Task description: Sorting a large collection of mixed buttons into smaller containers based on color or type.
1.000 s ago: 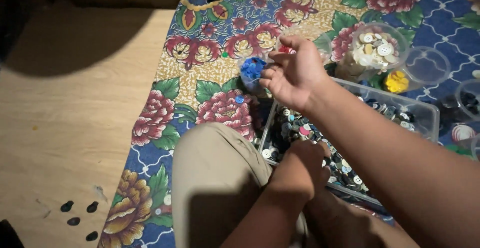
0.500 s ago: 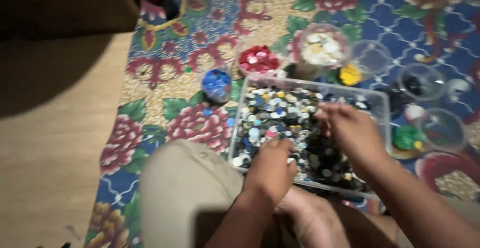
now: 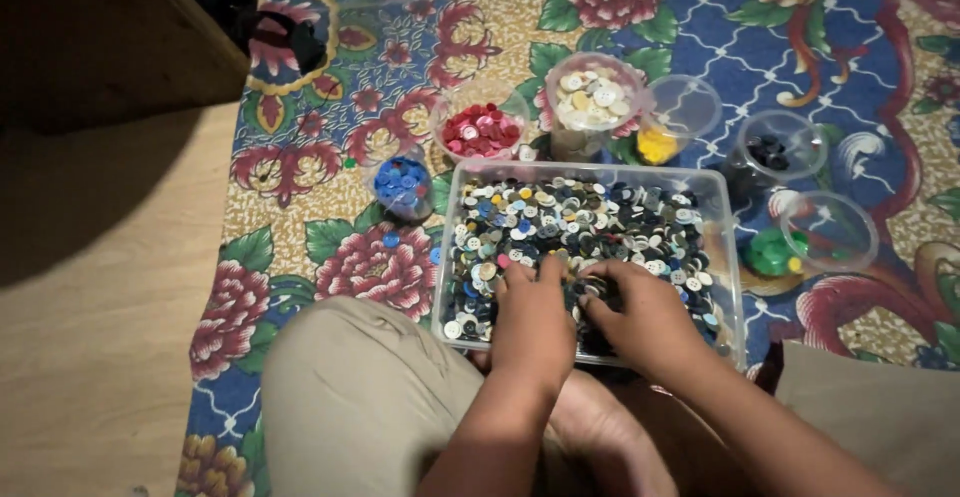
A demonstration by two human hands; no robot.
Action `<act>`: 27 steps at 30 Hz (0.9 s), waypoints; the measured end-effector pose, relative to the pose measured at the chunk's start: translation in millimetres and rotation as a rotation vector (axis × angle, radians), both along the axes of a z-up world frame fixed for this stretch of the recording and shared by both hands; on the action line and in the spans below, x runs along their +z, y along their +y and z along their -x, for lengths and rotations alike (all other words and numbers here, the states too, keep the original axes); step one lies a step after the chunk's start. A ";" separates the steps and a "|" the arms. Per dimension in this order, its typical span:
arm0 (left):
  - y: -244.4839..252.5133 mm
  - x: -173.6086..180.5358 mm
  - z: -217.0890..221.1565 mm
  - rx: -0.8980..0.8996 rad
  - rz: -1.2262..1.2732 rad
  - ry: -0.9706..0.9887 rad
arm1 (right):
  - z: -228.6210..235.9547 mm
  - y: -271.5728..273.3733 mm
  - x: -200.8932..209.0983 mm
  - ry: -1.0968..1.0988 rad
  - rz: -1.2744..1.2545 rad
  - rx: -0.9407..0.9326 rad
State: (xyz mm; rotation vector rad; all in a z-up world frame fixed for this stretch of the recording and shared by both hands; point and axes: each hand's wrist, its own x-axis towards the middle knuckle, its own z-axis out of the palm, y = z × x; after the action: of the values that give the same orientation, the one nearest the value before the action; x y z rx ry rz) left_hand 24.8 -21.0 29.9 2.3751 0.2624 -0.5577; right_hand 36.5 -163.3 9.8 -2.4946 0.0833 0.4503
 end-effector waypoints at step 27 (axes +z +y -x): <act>29.4 3.1 19.4 -0.093 0.011 0.041 | 1.3 -28.1 20.0 -0.004 0.128 0.056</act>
State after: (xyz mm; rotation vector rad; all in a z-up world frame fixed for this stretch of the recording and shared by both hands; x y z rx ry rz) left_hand 5.4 8.3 33.0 2.3763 0.1674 -0.6495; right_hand 35.2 -191.4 29.8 -2.6290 0.0413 0.4762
